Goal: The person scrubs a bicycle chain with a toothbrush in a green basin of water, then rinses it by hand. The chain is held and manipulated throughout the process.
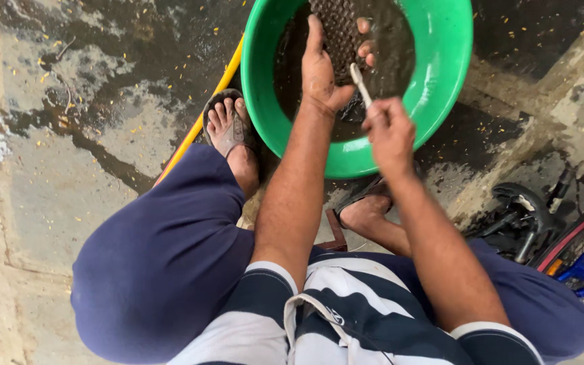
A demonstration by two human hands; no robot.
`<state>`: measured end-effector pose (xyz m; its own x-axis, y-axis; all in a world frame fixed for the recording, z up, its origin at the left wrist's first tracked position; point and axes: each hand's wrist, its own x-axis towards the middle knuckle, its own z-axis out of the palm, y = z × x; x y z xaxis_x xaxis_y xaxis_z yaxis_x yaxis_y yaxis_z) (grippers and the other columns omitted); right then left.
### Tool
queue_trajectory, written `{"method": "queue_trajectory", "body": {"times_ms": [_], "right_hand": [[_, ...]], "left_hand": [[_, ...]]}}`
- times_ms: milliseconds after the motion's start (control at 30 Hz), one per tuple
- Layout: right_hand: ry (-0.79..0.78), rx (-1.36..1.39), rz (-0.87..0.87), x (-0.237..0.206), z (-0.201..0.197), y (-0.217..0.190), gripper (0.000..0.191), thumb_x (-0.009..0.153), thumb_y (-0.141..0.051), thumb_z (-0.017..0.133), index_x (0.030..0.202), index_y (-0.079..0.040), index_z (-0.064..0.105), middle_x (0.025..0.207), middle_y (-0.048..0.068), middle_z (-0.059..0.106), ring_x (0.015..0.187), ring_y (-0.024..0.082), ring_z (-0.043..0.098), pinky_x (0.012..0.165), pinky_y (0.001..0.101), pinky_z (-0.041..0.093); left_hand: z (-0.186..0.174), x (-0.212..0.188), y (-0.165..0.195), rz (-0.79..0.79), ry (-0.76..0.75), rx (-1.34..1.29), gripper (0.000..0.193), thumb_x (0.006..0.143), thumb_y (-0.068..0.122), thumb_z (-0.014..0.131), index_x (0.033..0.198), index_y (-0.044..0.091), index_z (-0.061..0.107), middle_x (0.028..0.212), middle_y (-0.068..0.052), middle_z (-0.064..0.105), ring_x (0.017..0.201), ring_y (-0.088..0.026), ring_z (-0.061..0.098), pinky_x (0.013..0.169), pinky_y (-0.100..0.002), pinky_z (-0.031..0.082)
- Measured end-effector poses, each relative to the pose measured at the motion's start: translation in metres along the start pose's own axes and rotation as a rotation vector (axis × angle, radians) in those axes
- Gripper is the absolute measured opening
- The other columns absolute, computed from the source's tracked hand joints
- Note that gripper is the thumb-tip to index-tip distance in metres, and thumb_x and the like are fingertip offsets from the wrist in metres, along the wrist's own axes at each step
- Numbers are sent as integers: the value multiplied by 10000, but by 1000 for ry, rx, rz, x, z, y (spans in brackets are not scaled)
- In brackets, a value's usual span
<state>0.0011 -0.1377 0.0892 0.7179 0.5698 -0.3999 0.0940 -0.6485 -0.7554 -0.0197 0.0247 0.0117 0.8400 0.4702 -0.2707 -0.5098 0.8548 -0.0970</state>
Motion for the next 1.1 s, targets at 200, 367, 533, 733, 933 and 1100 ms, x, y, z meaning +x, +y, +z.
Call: {"method": "queue_trajectory", "body": {"times_ms": [200,367,533,733,933,1100], "right_hand": [[132,-174,-215,1,7,-27,123,1089,-119,596,1018,-19,601,759,57,676,666,118,660,592,286,506],[27,111,66,6,5,-38,103,1036,-120,585,967,-43,585,715,37,626,546,94,546,457,279,435],[49,145,118,2,9,-37,151,1089,-138,521,966,-55,549,710,-3,622,558,49,569,458,236,446],[155,280,69,6,13,-34,142,1097,-138,577,992,-44,556,733,1,577,558,65,494,473,235,403],[112,325,-45,-20,11,-36,115,1113,-135,535,1032,-56,515,769,4,578,590,59,503,508,229,416],[157,113,48,-31,6,-43,122,1079,-131,566,994,-44,555,740,28,607,572,89,523,494,280,429]], "left_hand": [[4,-2,-12,-94,115,2,703,1036,663,445,1102,-12,631,893,-94,690,716,-233,602,633,-373,559],[5,3,-20,-162,68,-40,762,1017,720,420,1090,-4,645,827,-117,673,716,-231,607,646,-343,562],[2,3,-17,-74,83,-63,737,1043,673,401,1128,-26,620,981,-119,682,748,-234,587,659,-374,549],[10,4,-24,-84,19,-128,737,1074,677,394,1182,-23,600,1005,-127,666,794,-251,600,692,-390,559],[18,7,-19,3,-29,-146,634,1084,632,405,1230,42,585,1083,-116,680,816,-241,590,725,-391,563],[22,4,-13,10,-84,-145,620,1093,629,402,1226,58,603,1074,-105,679,835,-244,599,750,-401,569]]}}
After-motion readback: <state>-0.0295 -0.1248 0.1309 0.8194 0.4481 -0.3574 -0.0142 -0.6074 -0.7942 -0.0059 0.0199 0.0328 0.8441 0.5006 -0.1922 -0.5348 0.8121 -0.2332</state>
